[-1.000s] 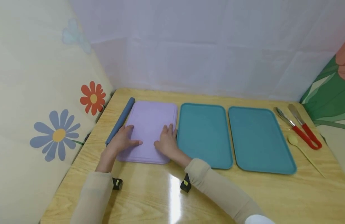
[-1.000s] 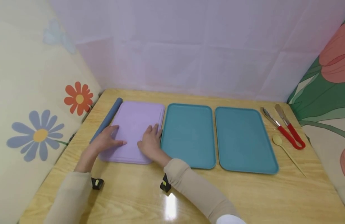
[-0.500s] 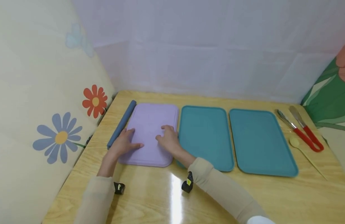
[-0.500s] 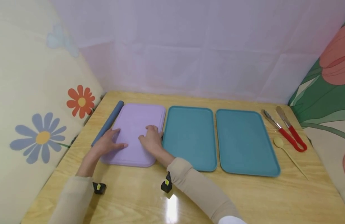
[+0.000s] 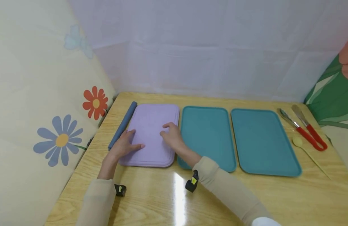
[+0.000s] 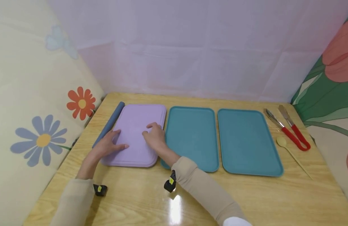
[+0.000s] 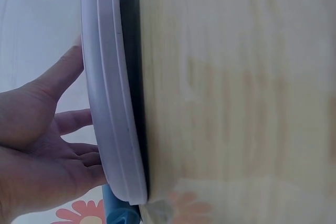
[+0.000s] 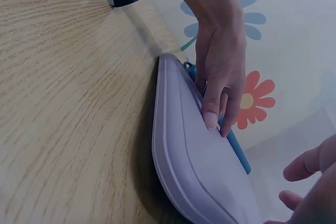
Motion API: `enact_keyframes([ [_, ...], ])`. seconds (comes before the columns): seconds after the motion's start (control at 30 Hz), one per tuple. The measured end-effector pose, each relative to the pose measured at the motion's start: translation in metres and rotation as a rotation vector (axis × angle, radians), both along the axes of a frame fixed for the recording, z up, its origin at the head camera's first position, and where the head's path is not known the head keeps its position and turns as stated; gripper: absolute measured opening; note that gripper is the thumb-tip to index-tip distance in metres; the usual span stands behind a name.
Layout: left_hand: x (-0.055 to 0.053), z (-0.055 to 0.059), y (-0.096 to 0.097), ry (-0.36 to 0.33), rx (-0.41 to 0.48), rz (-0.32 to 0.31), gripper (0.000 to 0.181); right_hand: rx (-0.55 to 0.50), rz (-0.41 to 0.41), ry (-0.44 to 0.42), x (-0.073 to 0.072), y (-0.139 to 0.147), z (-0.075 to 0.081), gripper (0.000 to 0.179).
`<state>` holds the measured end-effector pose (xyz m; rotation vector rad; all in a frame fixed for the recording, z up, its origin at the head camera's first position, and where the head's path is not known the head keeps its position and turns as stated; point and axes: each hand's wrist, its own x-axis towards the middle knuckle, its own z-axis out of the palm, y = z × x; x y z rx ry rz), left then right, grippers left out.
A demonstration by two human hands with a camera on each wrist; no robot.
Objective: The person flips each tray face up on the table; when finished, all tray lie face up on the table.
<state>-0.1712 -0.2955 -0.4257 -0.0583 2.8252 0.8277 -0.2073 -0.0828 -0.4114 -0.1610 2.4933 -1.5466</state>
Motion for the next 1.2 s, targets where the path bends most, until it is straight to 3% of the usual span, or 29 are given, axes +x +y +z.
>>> enact_keyframes([
  [0.23, 0.001, -0.001, -0.003, -0.005, 0.025, 0.002, 0.091, -0.125, -0.088, -0.089, -0.004, 0.010, 0.006, 0.038],
  [0.53, 0.003, -0.002, -0.004, 0.006, 0.032, -0.007, 0.090, -0.211, -0.102, -0.134, -0.013, 0.023, 0.008, 0.061],
  [0.77, 0.001, -0.002, -0.004, 0.027, 0.021, -0.026, 0.089, -0.202, -0.082, -0.153, -0.022, 0.030, 0.006, 0.051],
  [1.0, 0.004, -0.005, -0.010, 0.050, 0.064, -0.052, 0.088, -0.308, -0.079, -0.215, -0.027, 0.034, 0.006, 0.042],
  [1.2, 0.010, -0.003, -0.011, 0.004, 0.097, -0.033, 0.090, -0.391, -0.072, -0.238, -0.029, 0.039, 0.005, 0.034],
])
